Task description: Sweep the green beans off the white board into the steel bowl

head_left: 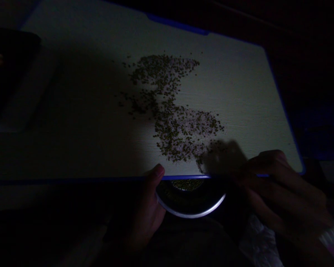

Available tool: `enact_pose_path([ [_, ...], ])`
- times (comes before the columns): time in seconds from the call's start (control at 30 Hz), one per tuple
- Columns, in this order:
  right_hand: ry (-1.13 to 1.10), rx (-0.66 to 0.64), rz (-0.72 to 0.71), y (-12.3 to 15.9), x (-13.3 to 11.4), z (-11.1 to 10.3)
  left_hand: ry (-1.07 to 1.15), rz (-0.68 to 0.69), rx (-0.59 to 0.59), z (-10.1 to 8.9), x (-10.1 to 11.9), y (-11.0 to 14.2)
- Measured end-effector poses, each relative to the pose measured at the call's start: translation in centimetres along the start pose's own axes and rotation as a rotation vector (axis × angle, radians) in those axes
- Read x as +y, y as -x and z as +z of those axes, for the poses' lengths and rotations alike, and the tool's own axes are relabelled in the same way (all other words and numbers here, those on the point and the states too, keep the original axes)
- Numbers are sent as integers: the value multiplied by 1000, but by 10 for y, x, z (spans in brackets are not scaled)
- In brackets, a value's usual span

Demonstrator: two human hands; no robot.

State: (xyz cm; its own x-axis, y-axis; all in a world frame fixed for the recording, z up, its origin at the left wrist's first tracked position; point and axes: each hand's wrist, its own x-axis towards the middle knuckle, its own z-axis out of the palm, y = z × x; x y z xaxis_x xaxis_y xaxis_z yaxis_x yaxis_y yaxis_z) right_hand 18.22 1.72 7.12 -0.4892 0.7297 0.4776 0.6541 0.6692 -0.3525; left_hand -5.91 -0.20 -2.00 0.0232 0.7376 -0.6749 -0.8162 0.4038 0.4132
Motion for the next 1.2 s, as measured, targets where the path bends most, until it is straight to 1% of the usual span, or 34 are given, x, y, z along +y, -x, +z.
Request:
enact_pose_path([
  [0.1, 8, -5, 27, 3, 1, 2, -1, 14, 19, 1, 0, 0],
  [0.23, 45, 8, 122, 5, 3, 4, -14, 16, -4, 2, 1, 1],
  [0.3, 50, 18, 143, 4, 4, 4, -8, 13, -11, 2, 1, 1],
  [0.37, 37, 25, 121, 2, 4, 3, 3, 12, -16, 2, 1, 1],
  [0.47, 13, -1, 62, -1, 3, 1, -6, 6, -26, 2, 2, 1],
  [0.63, 2, -9, 33, -4, 1, 3, -27, -2, 1, 2, 2, 1],
  [0.8, -9, 9, 26, -1, 2, 5, -6, 15, -29, 1, 0, 0],
  [0.97, -27, -17, -24, 3, 3, 4, -2, 6, -56, 2, 1, 0],
  [1.2, -36, 2, -42, 4, 4, 3, -6, -15, 1, 5, 2, 1],
])
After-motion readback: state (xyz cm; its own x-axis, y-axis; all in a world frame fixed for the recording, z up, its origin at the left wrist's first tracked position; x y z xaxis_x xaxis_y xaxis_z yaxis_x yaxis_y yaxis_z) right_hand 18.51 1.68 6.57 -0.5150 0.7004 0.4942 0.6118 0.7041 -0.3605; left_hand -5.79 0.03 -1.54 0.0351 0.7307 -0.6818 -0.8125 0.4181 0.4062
